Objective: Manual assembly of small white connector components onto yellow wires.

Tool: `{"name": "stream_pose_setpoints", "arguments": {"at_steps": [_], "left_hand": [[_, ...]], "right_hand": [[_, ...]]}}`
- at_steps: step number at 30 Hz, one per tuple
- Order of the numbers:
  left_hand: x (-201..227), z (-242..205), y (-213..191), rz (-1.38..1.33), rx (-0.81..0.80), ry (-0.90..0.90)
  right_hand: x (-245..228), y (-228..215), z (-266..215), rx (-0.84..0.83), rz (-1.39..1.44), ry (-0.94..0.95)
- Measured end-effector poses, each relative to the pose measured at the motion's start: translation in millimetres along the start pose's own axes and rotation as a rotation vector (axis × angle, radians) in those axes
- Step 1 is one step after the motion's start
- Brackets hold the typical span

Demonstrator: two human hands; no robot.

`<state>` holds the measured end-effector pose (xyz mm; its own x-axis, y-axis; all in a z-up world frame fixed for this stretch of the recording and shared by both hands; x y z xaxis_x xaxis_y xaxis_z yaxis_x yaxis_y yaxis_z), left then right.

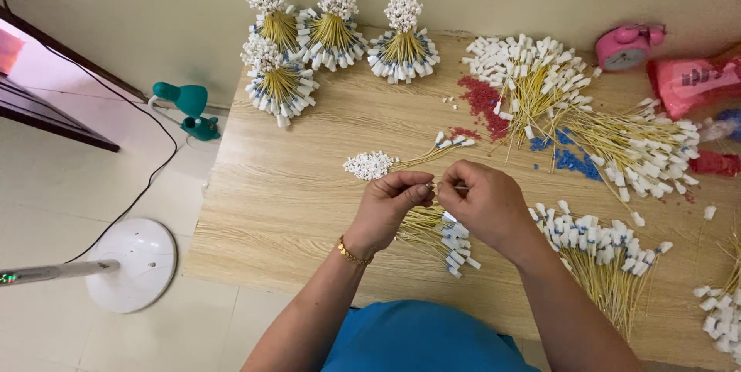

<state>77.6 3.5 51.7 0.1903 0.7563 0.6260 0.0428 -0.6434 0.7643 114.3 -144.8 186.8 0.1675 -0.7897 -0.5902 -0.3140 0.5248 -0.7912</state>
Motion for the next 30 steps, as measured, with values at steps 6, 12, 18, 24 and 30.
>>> {"name": "stream_pose_setpoints", "arguments": {"at_steps": [6,12,18,24,30], "left_hand": [[2.6,0.1,-0.9,0.171,0.008,0.035],[-13.3,0.1,-17.3,0.225,0.067,-0.008],[-33.1,2.1,-75.3,0.831,0.209,-0.005],[-22.6,-6.1,-94.8,1.110,0.334,-0.003],[-18.5,5.0,-88.0,1.167,0.325,0.111]], "right_hand": [[1.7,9.4,1.1,-0.042,0.028,0.006],[38.2,48.4,9.4,-0.106,0.038,0.050],[107.0,118.4,31.1,-0.258,-0.020,0.158],[185.7,104.9,82.2,0.177,-0.140,0.144],[223.8,116.0,131.0,0.302,-0.393,0.082]]}}
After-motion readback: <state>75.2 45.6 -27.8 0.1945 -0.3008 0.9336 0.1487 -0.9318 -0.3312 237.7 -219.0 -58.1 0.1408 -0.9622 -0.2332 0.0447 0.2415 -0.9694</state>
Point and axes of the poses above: each hand's wrist, its own z-axis towards the middle knuckle, its own y-axis out of the palm, x = y × z, the point moved 6 cm from there along z, towards the middle knuckle, and after that the axes turned 12 degrees about -z, right-handed, at the moved point
